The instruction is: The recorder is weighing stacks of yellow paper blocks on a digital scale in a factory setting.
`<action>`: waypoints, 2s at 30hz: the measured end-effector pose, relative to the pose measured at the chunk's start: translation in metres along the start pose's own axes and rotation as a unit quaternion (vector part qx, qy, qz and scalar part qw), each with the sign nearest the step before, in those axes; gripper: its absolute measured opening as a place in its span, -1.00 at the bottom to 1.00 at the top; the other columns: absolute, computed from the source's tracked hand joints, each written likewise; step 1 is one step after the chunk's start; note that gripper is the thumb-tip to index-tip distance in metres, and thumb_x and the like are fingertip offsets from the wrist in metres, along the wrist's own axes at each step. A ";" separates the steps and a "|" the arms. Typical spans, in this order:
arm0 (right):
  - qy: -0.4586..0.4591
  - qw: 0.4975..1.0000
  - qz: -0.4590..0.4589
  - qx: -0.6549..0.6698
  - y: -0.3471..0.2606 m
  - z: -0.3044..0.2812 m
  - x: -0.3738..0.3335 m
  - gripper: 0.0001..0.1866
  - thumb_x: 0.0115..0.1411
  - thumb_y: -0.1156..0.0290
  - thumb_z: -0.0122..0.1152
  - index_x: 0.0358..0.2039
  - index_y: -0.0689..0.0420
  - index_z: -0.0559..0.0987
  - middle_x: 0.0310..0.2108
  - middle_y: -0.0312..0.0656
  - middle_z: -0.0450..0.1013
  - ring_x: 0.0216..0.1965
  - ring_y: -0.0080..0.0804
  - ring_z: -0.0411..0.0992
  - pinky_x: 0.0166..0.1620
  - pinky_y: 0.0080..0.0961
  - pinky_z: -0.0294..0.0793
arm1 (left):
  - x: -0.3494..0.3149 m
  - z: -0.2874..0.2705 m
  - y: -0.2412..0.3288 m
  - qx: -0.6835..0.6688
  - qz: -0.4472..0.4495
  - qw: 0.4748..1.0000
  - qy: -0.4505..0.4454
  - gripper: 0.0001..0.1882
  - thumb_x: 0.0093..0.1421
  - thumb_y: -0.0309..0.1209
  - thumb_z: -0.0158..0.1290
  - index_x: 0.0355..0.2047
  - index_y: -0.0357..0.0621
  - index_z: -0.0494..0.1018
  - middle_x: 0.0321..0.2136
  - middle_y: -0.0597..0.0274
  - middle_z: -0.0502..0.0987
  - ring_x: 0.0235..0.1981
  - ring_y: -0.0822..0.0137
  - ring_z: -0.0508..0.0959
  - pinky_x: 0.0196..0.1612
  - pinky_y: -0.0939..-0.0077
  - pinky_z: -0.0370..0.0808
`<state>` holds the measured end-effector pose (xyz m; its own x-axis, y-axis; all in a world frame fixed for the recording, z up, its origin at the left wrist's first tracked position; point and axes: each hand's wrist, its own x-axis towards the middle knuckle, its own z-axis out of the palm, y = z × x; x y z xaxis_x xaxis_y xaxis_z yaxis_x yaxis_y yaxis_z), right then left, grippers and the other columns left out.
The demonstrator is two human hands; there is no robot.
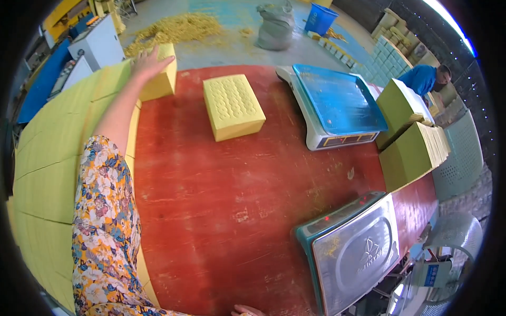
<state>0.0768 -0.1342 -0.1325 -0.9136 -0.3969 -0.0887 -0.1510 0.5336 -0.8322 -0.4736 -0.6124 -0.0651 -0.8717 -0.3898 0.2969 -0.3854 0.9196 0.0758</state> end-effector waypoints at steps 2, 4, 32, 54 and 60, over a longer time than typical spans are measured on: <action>-0.016 1.000 -0.007 -0.019 0.001 -0.001 0.002 -0.66 0.12 0.45 0.17 -0.06 0.19 0.58 0.08 -0.01 0.40 0.07 -0.02 0.39 0.08 -0.25 0.44 | 0.004 0.007 0.001 0.045 0.014 0.998 -0.035 -0.04 0.12 0.44 -0.23 0.37 0.11 0.08 0.35 -0.09 0.08 0.37 -0.07 0.06 0.37 -0.03 0.00; -0.032 0.999 -0.025 -0.033 0.000 -0.003 0.002 -0.66 0.09 0.49 0.21 -0.08 0.19 0.58 0.05 -0.01 0.42 0.04 -0.03 0.41 0.06 -0.25 0.47 | 0.012 0.002 0.004 0.053 0.040 0.994 -0.085 -0.03 0.12 0.45 -0.27 0.38 0.12 0.07 0.36 -0.08 0.07 0.38 -0.07 0.04 0.36 -0.05 0.02; -0.117 0.959 -0.101 0.236 0.064 -0.087 -0.082 -0.57 0.10 0.59 0.13 0.04 0.20 0.48 -0.07 -0.01 0.48 -0.01 -0.16 0.49 0.03 -0.34 0.47 | -0.683 -0.241 0.136 -0.071 0.194 0.970 -0.124 -0.02 0.00 0.06 0.17 0.34 -0.14 0.10 0.34 -0.32 -0.05 0.36 -0.25 -0.01 0.30 -0.22 -0.02; -0.314 0.716 0.203 0.590 0.111 -0.082 -0.157 -0.49 0.29 0.34 0.00 0.22 0.26 0.28 0.13 -0.05 0.37 0.09 -0.25 0.38 0.13 -0.27 0.34 | -0.808 -0.274 0.184 -0.111 0.041 0.992 -0.033 -0.21 0.14 -0.01 0.15 0.24 -0.25 0.23 0.20 -0.31 0.20 0.05 -0.26 0.36 0.12 -0.04 0.32; -0.265 0.730 0.204 0.596 0.096 -0.078 -0.173 -0.53 0.32 0.26 -0.09 0.17 0.24 0.35 0.07 -0.10 0.43 0.08 -0.28 0.41 0.18 -0.26 0.33 | -0.836 -0.275 0.160 -0.225 -0.007 0.972 -0.064 -0.23 0.15 -0.11 0.17 0.23 -0.32 0.21 0.22 -0.35 0.16 0.17 -0.26 0.30 0.21 0.07 0.29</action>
<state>0.1907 0.0438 -0.1549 -0.4683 -0.7886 -0.3984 0.8171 -0.2151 -0.5348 0.2767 -0.1263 -0.0399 -0.9087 -0.3792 0.1748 -0.2510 0.8307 0.4969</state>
